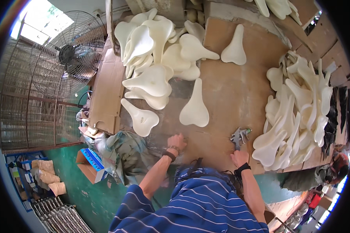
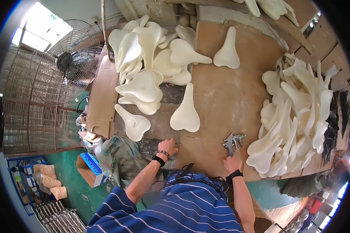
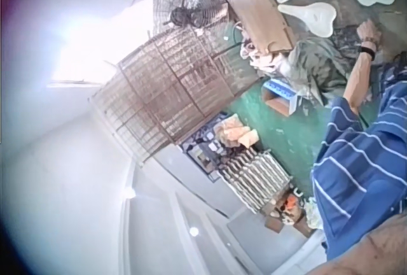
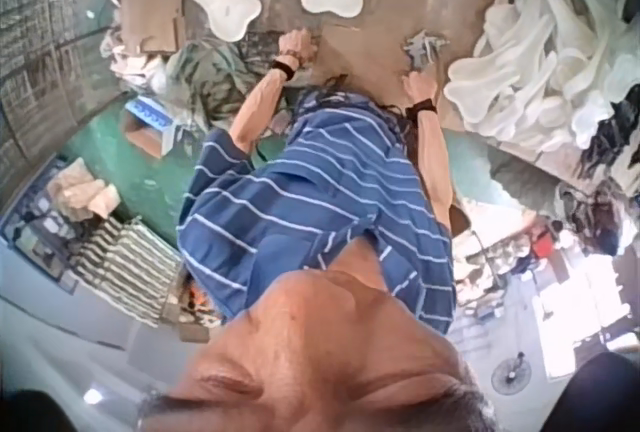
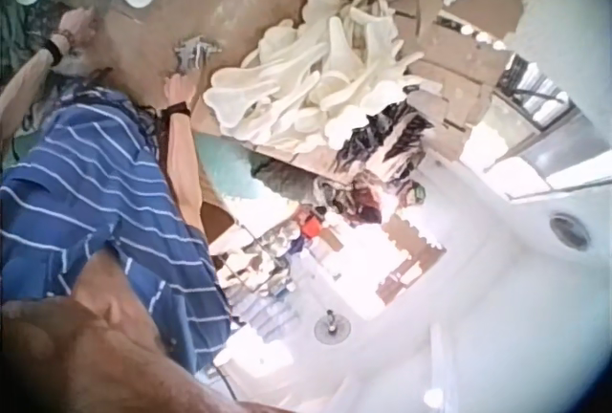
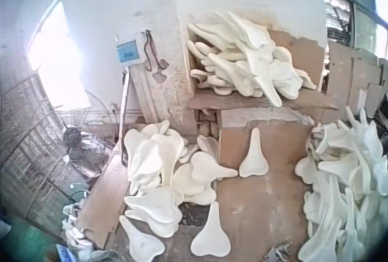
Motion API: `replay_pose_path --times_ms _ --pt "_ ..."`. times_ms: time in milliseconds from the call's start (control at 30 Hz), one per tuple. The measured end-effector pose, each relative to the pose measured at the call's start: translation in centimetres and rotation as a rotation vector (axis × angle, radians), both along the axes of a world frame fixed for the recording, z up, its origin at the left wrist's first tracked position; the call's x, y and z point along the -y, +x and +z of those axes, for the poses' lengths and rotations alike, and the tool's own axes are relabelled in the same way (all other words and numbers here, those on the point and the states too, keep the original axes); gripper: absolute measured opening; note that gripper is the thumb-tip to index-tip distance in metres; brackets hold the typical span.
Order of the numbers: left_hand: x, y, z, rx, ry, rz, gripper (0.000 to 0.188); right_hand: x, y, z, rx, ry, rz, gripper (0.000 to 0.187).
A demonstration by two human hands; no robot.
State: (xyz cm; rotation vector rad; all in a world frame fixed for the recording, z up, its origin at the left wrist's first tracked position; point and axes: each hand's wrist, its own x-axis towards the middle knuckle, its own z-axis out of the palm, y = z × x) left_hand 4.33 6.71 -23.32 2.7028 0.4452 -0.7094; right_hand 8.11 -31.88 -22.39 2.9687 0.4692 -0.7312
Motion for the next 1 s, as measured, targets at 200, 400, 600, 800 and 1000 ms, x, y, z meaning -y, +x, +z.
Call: replay_pose_path --times_ms 200,400,600,800,1000 --pt "-0.7 -0.2 1.0 0.090 -0.241 0.198 0.038 0.6 0.2 1.7 0.198 0.195 -0.223 0.042" --pt "-0.6 4.2 1.9 0.416 -0.345 0.475 0.049 0.5 0.7 -0.1 0.091 0.169 -0.405 0.049" --pt "-3.5 9.0 -2.1 0.519 -0.347 0.419 0.046 -0.1 1.2 1.1 0.083 0.242 -0.416 0.050" --pt "-1.7 8.5 1.9 0.637 -0.453 0.311 0.025 0.3 0.7 0.0 0.083 0.222 -0.456 0.052" --pt "-2.3 2.5 9.0 0.692 -0.794 0.638 0.038 1.4 0.6 -1.6 0.128 0.241 -0.399 0.055"
